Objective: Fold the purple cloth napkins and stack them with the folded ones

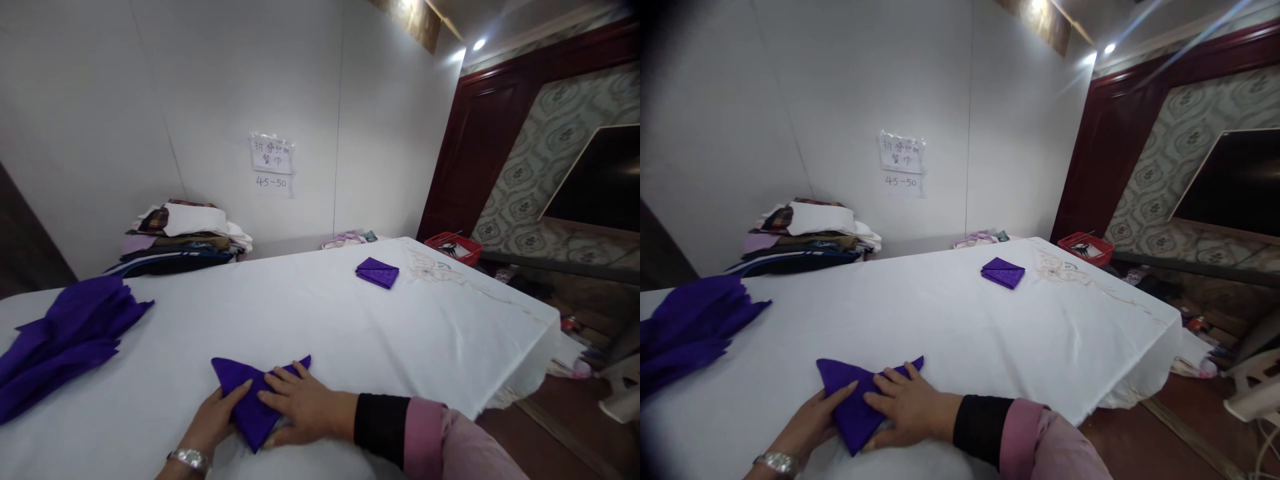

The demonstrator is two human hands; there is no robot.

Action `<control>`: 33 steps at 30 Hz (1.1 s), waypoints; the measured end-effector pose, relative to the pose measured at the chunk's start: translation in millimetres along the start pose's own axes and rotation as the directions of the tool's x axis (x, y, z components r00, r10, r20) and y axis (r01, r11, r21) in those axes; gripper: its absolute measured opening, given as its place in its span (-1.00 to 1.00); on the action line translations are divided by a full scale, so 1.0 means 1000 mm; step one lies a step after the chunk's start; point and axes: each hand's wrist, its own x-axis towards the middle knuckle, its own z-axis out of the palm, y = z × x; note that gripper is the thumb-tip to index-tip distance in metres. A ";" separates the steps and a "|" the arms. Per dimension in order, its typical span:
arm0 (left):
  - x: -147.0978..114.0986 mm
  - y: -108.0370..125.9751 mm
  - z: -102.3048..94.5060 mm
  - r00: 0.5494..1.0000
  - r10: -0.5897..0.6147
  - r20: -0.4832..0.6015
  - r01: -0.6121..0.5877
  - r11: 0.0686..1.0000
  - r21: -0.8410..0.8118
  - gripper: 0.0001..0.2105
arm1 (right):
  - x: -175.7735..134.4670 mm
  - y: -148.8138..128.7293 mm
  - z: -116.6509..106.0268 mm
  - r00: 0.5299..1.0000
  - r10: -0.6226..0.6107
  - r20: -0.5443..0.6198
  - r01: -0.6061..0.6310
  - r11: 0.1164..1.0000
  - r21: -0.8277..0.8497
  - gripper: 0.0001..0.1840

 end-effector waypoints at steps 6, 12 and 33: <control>-0.005 0.006 0.018 0.998 0.030 0.056 -0.021 0.986 -0.164 -0.78 | -0.012 0.011 -0.021 0.999 0.037 -0.007 -0.034 0.979 0.200 -0.11; -0.015 0.031 0.040 0.979 0.016 0.205 0.013 0.990 -0.139 -0.79 | -0.017 0.051 -0.043 0.915 0.376 -0.145 -0.208 0.749 0.629 -0.05; 0.033 0.030 0.143 0.948 -0.084 0.306 0.184 0.931 -0.315 -0.93 | -0.067 0.090 -0.049 0.634 0.767 -0.099 0.252 -0.083 0.964 -0.58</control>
